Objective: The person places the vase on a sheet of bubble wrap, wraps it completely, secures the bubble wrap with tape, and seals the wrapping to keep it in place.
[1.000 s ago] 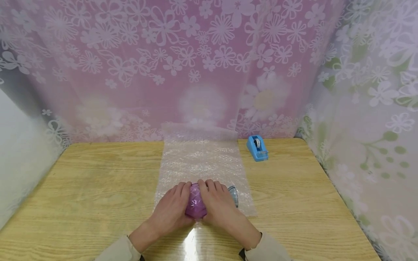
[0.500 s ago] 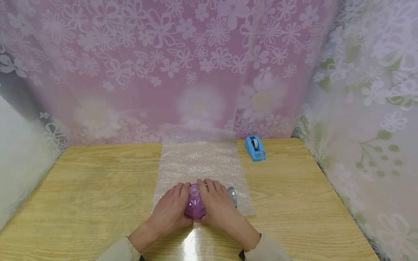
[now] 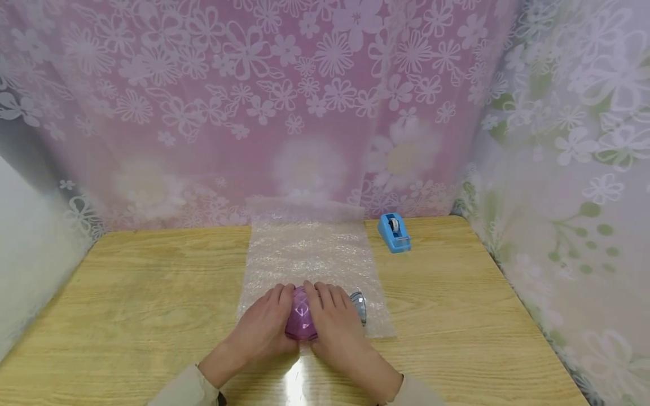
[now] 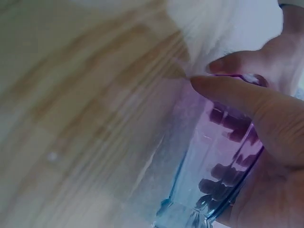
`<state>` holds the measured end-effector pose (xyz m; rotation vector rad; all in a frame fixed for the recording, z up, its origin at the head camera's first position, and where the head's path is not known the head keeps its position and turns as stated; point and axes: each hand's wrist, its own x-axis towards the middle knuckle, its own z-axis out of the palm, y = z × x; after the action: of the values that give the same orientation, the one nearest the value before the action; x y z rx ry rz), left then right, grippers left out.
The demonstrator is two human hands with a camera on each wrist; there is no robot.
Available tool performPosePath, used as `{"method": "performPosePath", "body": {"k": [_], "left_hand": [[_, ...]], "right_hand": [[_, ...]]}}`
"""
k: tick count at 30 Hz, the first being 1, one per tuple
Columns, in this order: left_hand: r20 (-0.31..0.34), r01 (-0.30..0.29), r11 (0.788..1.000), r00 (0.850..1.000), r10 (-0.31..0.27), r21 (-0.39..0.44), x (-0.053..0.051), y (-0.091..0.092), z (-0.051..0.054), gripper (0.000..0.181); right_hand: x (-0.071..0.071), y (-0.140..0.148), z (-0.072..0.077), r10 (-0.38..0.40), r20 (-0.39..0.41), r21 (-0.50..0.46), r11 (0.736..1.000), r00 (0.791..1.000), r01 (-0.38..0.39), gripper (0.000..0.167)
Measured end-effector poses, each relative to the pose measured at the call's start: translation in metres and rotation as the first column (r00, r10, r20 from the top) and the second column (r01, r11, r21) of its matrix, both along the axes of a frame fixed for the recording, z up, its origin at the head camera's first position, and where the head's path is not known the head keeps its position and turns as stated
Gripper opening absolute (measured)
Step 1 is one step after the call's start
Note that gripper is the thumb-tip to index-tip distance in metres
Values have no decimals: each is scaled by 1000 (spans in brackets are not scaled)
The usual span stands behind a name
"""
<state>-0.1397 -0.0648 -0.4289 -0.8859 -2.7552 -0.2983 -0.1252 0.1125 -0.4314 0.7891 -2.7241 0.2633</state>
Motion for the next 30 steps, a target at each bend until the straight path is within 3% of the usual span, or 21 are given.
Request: {"method": "performPosePath", "body": {"k": [16, 23, 27, 30], "left_hand": [[90, 26, 999, 996, -28, 19, -7, -2, 6, 84], [93, 29, 999, 995, -31, 24, -8, -4, 6, 91], [95, 29, 999, 995, -31, 16, -8, -5, 6, 100], [51, 29, 999, 998, -27, -36, -9, -5, 7, 101]], "right_hand": [[-3, -2, 4, -6, 6, 32, 999, 1000, 6, 93], [-8, -1, 7, 26, -23, 79, 997, 999, -25, 98], [-9, -1, 10, 23, 11, 95, 995, 1000, -24, 98], [-10, -1, 13, 19, 47, 101, 995, 999, -24, 98]]}}
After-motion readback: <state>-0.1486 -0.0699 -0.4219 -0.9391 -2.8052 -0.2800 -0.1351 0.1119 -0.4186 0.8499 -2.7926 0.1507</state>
